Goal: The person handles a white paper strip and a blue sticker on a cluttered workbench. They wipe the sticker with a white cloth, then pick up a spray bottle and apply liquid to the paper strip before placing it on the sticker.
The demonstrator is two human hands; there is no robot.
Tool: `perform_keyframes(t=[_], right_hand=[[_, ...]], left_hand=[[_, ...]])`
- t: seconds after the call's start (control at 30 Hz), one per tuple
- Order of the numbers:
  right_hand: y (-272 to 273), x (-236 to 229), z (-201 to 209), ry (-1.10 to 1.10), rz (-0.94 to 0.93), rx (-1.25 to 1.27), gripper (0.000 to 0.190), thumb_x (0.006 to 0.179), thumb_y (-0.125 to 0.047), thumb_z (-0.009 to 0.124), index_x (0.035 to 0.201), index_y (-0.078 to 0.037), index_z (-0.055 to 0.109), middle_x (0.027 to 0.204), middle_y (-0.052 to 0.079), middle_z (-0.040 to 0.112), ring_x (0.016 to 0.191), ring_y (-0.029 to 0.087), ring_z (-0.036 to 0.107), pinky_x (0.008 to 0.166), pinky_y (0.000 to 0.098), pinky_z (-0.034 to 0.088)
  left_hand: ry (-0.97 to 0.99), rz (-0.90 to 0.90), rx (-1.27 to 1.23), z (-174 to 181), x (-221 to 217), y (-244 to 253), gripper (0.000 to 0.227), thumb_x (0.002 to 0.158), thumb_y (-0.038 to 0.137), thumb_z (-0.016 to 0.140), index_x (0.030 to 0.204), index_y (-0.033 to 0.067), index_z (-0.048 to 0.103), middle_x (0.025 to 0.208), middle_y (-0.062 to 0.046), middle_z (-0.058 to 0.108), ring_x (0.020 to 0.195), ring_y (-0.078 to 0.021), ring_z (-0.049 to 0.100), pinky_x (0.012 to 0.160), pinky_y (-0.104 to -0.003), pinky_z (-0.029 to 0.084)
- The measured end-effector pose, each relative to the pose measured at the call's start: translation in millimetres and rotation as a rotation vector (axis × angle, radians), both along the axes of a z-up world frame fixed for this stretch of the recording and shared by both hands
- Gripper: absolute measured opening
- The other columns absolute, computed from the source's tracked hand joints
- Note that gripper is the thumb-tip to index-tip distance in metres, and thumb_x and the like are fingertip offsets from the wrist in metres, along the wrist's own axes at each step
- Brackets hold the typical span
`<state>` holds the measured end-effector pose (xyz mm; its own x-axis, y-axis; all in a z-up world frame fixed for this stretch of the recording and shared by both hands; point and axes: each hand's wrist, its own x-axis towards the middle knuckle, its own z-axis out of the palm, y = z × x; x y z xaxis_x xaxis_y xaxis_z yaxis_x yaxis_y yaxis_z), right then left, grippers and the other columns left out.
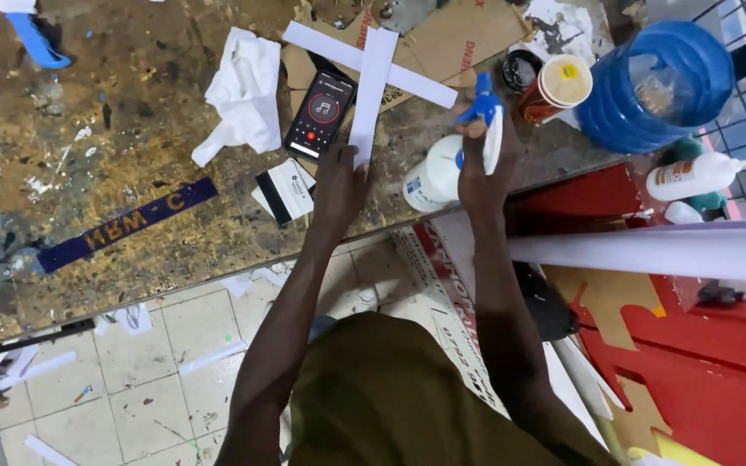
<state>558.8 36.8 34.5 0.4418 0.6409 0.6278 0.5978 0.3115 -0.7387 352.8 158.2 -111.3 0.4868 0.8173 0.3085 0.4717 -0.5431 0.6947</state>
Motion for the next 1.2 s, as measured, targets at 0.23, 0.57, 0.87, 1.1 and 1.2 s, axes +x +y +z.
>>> perform_keyframes(t=[0.23, 0.57, 0.87, 1.1, 1.2], right_hand=[[-8.6, 1.1, -21.0, -0.2, -0.174, -0.005, 0.085, 0.106, -0.061, 0.08, 0.162, -0.004, 0.051, 0.145, 0.026, 0.06, 0.132, 0.045, 0.063, 0.115, 0.057, 0.049], [-90.4, -72.8, -95.3, -0.151, -0.148, 0.194, 0.065, 0.108, -0.036, 0.076, 0.151, 0.009, 0.059, 0.145, 0.019, 0.057, 0.141, 0.037, 0.06, 0.126, 0.0538, 0.046], [-30.0, -97.1, -101.7, 0.237, 0.19, -0.255, 0.03, 0.117, -0.018, 0.066, 0.144, -0.01, 0.075, 0.118, 0.017, 0.073, 0.113, 0.037, 0.077, 0.099, 0.0497, 0.061], [-23.0, -129.5, -31.5, 0.507, 0.126, -0.289, 0.037, 0.121, -0.015, 0.055, 0.155, -0.008, 0.065, 0.087, -0.006, 0.047, 0.088, 0.01, 0.053, 0.091, 0.0373, 0.055], [-10.9, -122.9, -44.2, 0.645, 0.315, -0.278, 0.058, 0.119, -0.04, 0.062, 0.165, -0.004, 0.055, 0.111, 0.007, 0.058, 0.113, 0.024, 0.059, 0.107, 0.0526, 0.053]], left_hand=[[0.145, 0.023, 0.048, 1.9, 15.9, 11.8, 0.038, 0.095, 0.025, 0.084, 0.121, -0.0004, 0.072, 0.117, -0.023, 0.069, 0.107, -0.0496, 0.071, 0.087, -0.06, 0.062], [-0.105, 0.239, 0.013, 4.4, 9.3, 11.7, 0.017, 0.107, 0.011, 0.066, 0.11, 0.0045, 0.082, 0.099, -0.018, 0.076, 0.097, -0.0423, 0.079, 0.083, -0.051, 0.065], [-0.576, 0.206, -0.594, 24.3, 6.1, -2.9, 0.018, 0.098, 0.019, 0.094, 0.102, 0.0054, 0.083, 0.087, -0.009, 0.077, 0.09, -0.0171, 0.075, 0.077, -0.041, 0.064], [-0.884, 0.186, -0.806, 50.5, -21.2, -41.6, 0.024, 0.1, 0.014, 0.093, 0.107, -0.0017, 0.076, 0.084, 0.0, 0.054, 0.079, -0.0143, 0.067, 0.06, -0.031, 0.068], [-0.81, 0.085, -0.74, 60.3, -49.5, -67.4, 0.026, 0.096, 0.013, 0.096, 0.106, -0.0007, 0.077, 0.089, 0.004, 0.049, 0.087, -0.0087, 0.062, 0.065, -0.025, 0.061]])
